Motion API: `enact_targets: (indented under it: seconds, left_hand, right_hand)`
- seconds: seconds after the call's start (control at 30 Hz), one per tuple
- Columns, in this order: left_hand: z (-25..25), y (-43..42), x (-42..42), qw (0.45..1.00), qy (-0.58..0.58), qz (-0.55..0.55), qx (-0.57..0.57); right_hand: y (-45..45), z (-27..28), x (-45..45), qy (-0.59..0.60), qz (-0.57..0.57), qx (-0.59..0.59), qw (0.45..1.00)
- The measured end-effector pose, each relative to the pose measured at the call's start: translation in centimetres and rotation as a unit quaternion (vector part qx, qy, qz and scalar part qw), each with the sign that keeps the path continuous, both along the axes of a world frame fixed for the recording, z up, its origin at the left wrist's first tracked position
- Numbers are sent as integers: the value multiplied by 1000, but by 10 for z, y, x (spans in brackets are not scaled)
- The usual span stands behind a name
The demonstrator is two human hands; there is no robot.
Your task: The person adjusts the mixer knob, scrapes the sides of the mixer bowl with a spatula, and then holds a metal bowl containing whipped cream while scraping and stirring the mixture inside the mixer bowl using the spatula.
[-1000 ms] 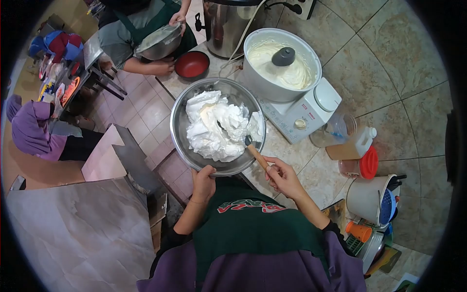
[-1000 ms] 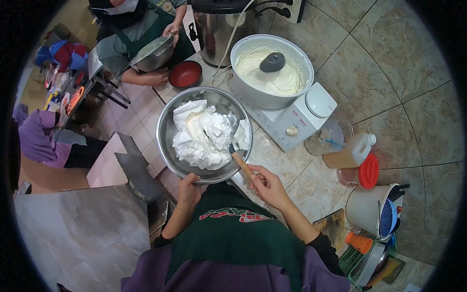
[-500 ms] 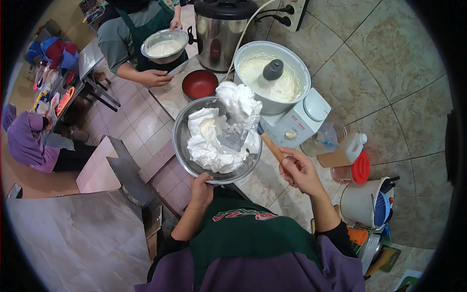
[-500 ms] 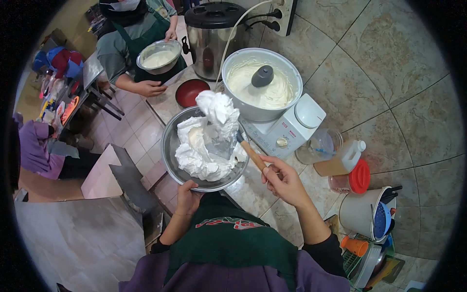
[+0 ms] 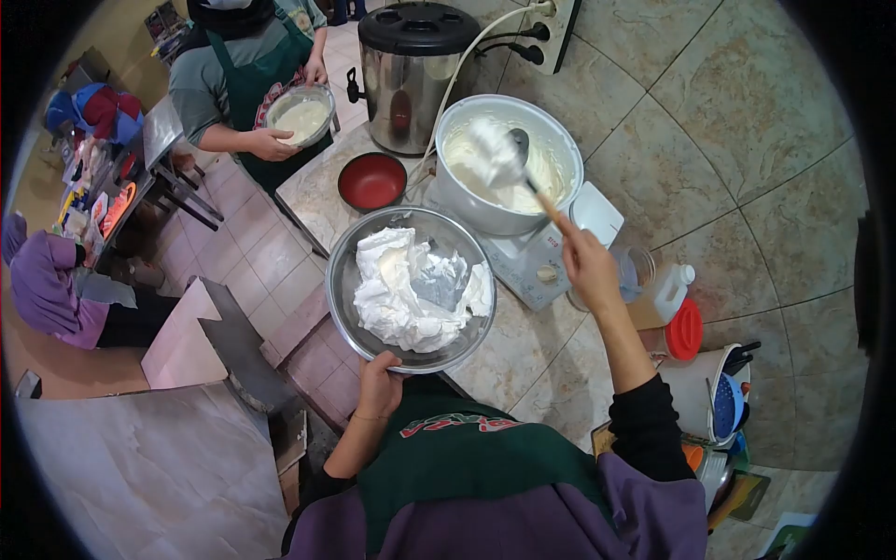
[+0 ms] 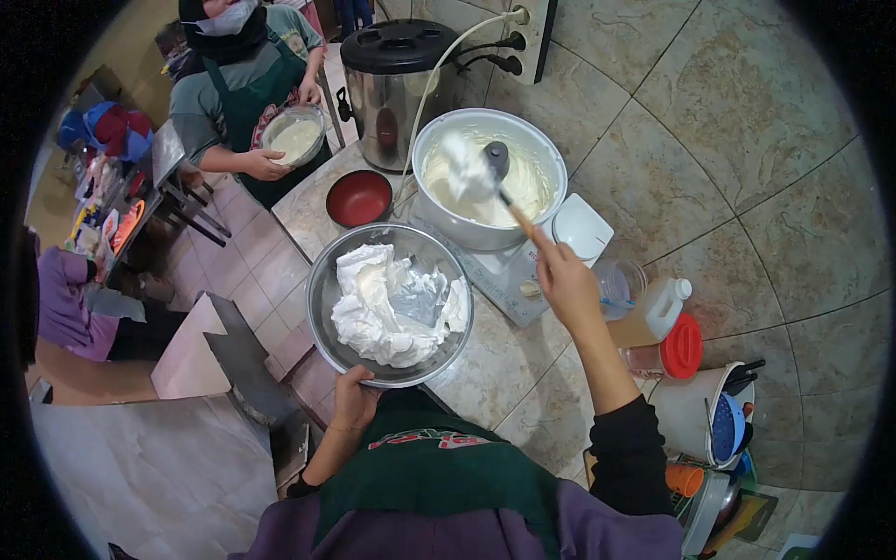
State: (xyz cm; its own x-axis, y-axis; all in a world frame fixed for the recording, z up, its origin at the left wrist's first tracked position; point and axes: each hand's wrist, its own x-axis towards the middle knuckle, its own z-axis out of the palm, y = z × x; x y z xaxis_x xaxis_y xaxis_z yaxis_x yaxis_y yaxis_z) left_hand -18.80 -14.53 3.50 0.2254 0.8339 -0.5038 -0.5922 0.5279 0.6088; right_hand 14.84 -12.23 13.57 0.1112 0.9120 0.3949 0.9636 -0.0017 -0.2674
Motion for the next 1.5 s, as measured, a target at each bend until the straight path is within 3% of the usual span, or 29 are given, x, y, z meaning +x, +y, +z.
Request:
enact_targets:
  seconds: [0.13, 0.2, 0.23, 0.33, 0.43, 0.6, 0.77, 0.83, 1.03, 1.5]
  left_hand:
    - [-1, -1, 0, 1000, -3, 15, -11]
    - [-6, 0, -2, 1000, -10, 14, 3]
    - [-6, 0, -1, 1000, -9, 16, -2]
    - [-8, -1, -1, 1000, 5, 26, 12]
    - [-1, -3, -2, 1000, 2, 23, -5]
    - [-4, -11, -2, 999, 25, 30, 36]
    - [-10, -16, -7, 994, 62, 47, 77]
    - [-17, -17, -13, 993, 72, -8, 90]
    - [-30, -19, -33, 990, 82, -81, 78]
    - [-39, -26, -36, 992, 60, -96, 50]
  right_hand:
    - [-3, -1, 0, -48, -23, -62, 997]
    - [-4, 3, 1, 29, 32, 10, 999]
    - [-6, 7, -3, 30, 34, 6, 999]
    - [-19, 30, -22, 261, 15, -60, 963]
    - [-36, 25, -42, 324, 78, -78, 940]
    - [-61, 16, -76, 286, 38, -208, 935]
    - [-65, -22, -88, 265, 54, -182, 945]
    - [-62, -31, -92, 298, 50, -180, 936]
    - [-65, -29, -90, 293, 48, -225, 928]
    - [-75, -39, -85, 289, 37, -247, 924]
